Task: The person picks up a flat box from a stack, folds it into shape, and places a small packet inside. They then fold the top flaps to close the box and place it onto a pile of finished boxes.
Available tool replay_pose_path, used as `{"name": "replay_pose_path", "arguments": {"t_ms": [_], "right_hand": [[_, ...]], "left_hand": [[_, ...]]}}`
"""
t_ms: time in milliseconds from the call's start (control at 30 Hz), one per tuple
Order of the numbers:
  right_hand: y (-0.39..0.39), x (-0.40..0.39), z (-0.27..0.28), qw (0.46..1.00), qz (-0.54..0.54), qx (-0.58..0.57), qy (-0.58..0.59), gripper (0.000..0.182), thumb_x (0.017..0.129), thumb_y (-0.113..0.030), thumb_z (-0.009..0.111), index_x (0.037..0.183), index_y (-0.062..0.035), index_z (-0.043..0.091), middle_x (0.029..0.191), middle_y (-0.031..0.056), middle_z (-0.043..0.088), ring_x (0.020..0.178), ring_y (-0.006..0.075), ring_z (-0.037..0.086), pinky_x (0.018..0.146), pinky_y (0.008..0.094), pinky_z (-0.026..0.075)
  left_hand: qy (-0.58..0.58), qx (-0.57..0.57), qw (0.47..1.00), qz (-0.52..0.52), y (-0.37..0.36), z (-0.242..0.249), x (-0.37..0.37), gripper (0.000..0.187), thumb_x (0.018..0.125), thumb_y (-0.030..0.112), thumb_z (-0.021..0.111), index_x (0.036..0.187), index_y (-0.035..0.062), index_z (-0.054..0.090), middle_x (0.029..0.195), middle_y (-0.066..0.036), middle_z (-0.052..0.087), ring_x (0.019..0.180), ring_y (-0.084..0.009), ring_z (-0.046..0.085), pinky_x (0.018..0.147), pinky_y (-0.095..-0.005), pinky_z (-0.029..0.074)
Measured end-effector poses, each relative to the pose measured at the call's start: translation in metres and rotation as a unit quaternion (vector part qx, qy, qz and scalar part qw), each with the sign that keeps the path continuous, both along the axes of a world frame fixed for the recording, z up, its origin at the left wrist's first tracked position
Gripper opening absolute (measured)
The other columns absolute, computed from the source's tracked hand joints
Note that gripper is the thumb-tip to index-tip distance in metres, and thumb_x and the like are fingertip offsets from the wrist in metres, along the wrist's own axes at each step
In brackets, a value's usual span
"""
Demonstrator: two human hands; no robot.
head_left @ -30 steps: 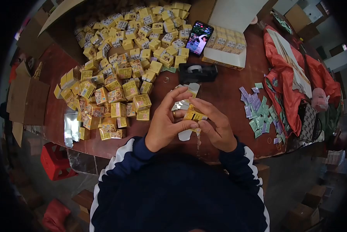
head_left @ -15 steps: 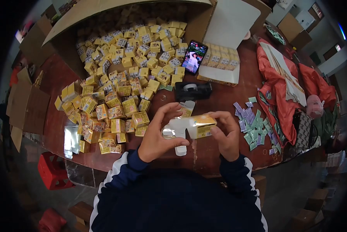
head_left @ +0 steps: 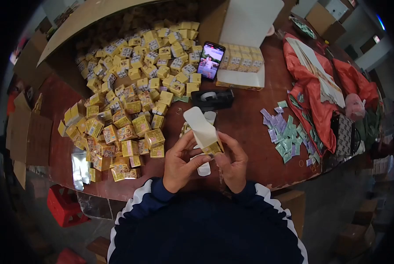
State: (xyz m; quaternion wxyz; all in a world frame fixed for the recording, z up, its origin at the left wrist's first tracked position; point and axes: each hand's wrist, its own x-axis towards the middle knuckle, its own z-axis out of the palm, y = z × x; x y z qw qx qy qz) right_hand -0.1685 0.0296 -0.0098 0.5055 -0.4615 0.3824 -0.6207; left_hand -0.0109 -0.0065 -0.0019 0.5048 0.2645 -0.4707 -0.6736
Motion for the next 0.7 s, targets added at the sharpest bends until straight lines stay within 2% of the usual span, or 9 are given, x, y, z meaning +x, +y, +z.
{"name": "replay_pose_path", "arguments": {"t_ms": [100,133,200,267,333,367,433,533,700], "right_hand": [[0.001,-0.003,-0.001,0.997,0.052,0.043,-0.034,0.050,0.092,0.002,0.064,0.139,0.0014,0.049,0.130,0.0110,0.056,0.119,0.0187,0.056,0.103,0.0313,0.044],[-0.008,-0.017,0.002,0.996,0.067,-0.026,0.059,0.047,0.092,-0.003,0.067,0.136,-0.0023,0.054,0.126,0.0087,0.060,0.114,0.0182,0.060,0.096,0.0310,0.048],[-0.029,-0.063,0.010,0.964,-0.016,0.001,0.265,0.037,0.092,-0.009,0.069,0.128,-0.0055,0.062,0.112,0.0058,0.067,0.100,0.0146,0.065,0.083,0.0305,0.052],[-0.065,-0.125,-0.003,0.925,-0.154,0.070,0.341,0.024,0.091,-0.016,0.070,0.111,-0.0033,0.068,0.094,0.0061,0.072,0.089,0.0160,0.068,0.080,0.0296,0.051],[-0.094,-0.191,-0.037,0.799,-0.215,0.050,0.559,0.026,0.084,-0.022,0.076,0.099,-0.0021,0.068,0.086,0.0116,0.072,0.079,0.0243,0.071,0.071,0.0355,0.053],[-0.099,-0.210,-0.050,0.800,-0.210,0.042,0.560,0.026,0.084,-0.022,0.076,0.099,-0.0021,0.068,0.086,0.0116,0.072,0.079,0.0243,0.071,0.071,0.0355,0.053],[-0.116,-0.233,-0.069,0.674,-0.191,0.094,0.707,0.030,0.078,-0.026,0.080,0.092,-0.0020,0.069,0.087,0.0166,0.071,0.081,0.0323,0.070,0.070,0.0417,0.054],[-0.123,-0.238,-0.077,0.684,-0.122,0.125,0.708,0.030,0.073,-0.028,0.082,0.088,-0.0036,0.071,0.085,0.0165,0.071,0.082,0.0355,0.069,0.072,0.0450,0.054],[-0.131,-0.246,-0.089,0.659,-0.152,0.115,0.727,0.019,0.077,-0.023,0.077,0.085,-0.0063,0.074,0.080,0.0176,0.070,0.077,0.0361,0.069,0.070,0.0468,0.054]], "left_hand": [[-0.026,0.000,1.000,-0.013,0.002,-0.004,0.004,0.069,0.085,-0.010,0.069,0.146,-0.0041,0.038,0.136,-0.015,0.055,0.124,-0.0242,0.056,0.103,-0.0367,0.050],[-0.025,-0.008,1.000,-0.008,0.000,-0.004,0.008,0.067,0.085,-0.010,0.069,0.145,-0.0042,0.039,0.137,-0.015,0.055,0.125,-0.0241,0.056,0.103,-0.0371,0.050],[-0.013,0.000,1.000,-0.003,-0.005,-0.003,0.015,0.063,0.085,-0.011,0.067,0.142,-0.0047,0.042,0.136,-0.012,0.053,0.125,-0.0238,0.056,0.103,-0.0369,0.050],[-0.046,-0.009,0.999,-0.010,-0.010,-0.006,0.023,0.063,0.085,-0.011,0.068,0.142,-0.0046,0.042,0.134,-0.010,0.051,0.123,-0.0242,0.057,0.102,-0.0365,0.050],[-0.078,-0.024,0.997,-0.007,-0.011,-0.011,0.024,0.062,0.085,-0.010,0.068,0.141,-0.0044,0.043,0.132,-0.008,0.050,0.122,-0.0246,0.058,0.102,-0.0360,0.051],[-0.079,-0.016,0.996,-0.024,-0.009,-0.014,0.022,0.063,0.084,-0.010,0.069,0.141,-0.0035,0.044,0.131,-0.007,0.049,0.121,-0.0241,0.059,0.101,-0.0356,0.051],[-0.109,-0.005,0.993,-0.041,-0.005,-0.007,0.015,0.065,0.083,-0.006,0.073,0.142,-0.0006,0.046,0.130,-0.007,0.050,0.119,-0.0216,0.060,0.099,-0.0342,0.052],[-0.144,-0.014,0.989,-0.041,-0.002,-0.010,0.014,0.064,0.083,-0.004,0.074,0.141,-0.0001,0.047,0.129,-0.007,0.053,0.117,-0.0202,0.061,0.098,-0.0335,0.053],[-0.132,-0.012,0.990,-0.049,-0.006,-0.011,0.019,0.072,0.083,-0.001,0.076,0.147,0.0011,0.040,0.131,-0.009,0.056,0.117,-0.0205,0.060,0.097,-0.0336,0.053]]}}
